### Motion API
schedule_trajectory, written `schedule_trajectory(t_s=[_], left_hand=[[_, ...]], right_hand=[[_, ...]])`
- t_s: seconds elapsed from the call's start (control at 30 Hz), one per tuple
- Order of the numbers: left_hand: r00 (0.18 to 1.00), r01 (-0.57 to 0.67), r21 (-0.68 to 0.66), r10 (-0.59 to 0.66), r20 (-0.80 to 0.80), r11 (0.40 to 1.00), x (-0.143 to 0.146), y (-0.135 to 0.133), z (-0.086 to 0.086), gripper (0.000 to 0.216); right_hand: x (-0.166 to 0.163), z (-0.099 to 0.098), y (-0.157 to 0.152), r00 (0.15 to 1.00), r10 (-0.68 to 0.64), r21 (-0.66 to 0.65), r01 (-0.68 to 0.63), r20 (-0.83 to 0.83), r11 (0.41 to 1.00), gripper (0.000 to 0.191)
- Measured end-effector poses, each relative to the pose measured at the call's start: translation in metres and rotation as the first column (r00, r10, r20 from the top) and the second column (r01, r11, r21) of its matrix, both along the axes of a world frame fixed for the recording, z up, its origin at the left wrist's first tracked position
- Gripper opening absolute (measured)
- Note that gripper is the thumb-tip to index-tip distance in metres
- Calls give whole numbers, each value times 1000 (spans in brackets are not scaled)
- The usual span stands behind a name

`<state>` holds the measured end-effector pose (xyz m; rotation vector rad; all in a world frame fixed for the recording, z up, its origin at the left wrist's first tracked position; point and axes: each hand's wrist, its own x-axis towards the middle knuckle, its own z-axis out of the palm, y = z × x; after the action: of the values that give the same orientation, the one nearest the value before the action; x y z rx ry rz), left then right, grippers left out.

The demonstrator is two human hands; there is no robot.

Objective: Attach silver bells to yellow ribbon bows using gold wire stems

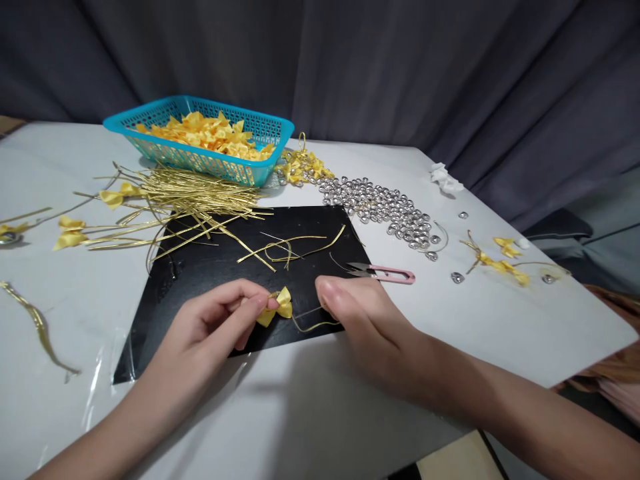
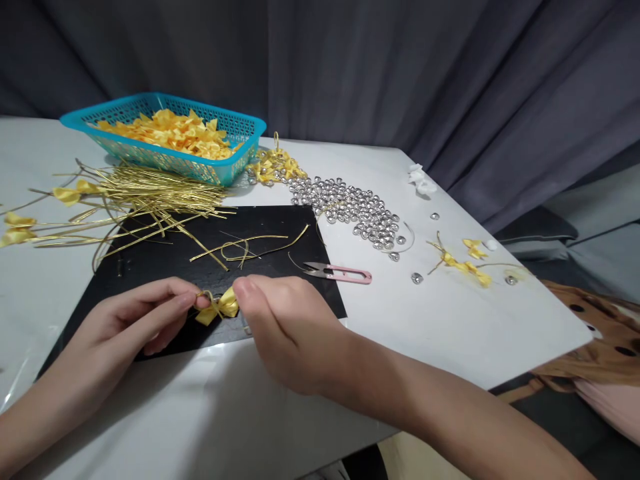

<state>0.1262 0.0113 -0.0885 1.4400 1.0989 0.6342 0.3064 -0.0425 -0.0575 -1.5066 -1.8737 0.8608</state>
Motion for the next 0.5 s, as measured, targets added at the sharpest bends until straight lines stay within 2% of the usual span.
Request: schedule_trajectory(t_s=[0.07, 0.17, 0.23, 0.33, 0.4, 0.5], left_hand=[[996, 26, -143, -13, 92, 989, -1, 0, -2, 30], [965, 87, -335, 3, 261, 938, -1, -1, -1, 25], [938, 132, -412, 21, 346, 902, 0, -1, 0, 21], [892, 201, -515, 62, 448, 833, -1, -1, 3, 19], [859, 240, -581, 109, 501, 778, -2, -1, 4, 19], [822, 298, -645, 154, 548, 704, -3, -1, 3, 20]], right_hand=[[-1, -1, 0, 995, -20, -38, 17, -94, 999, 35], [-3, -6, 3, 970, -102, -133, 74, -219, 988, 37], [-4, -9, 6, 940, -144, -247, 67, -310, 967, 37], [-6, -10, 8, 889, -175, -353, 17, -423, 936, 24], [-6, -10, 7, 874, -167, -308, 21, -455, 951, 15], [-7, -14, 2, 918, -93, -103, 58, -385, 993, 11]])
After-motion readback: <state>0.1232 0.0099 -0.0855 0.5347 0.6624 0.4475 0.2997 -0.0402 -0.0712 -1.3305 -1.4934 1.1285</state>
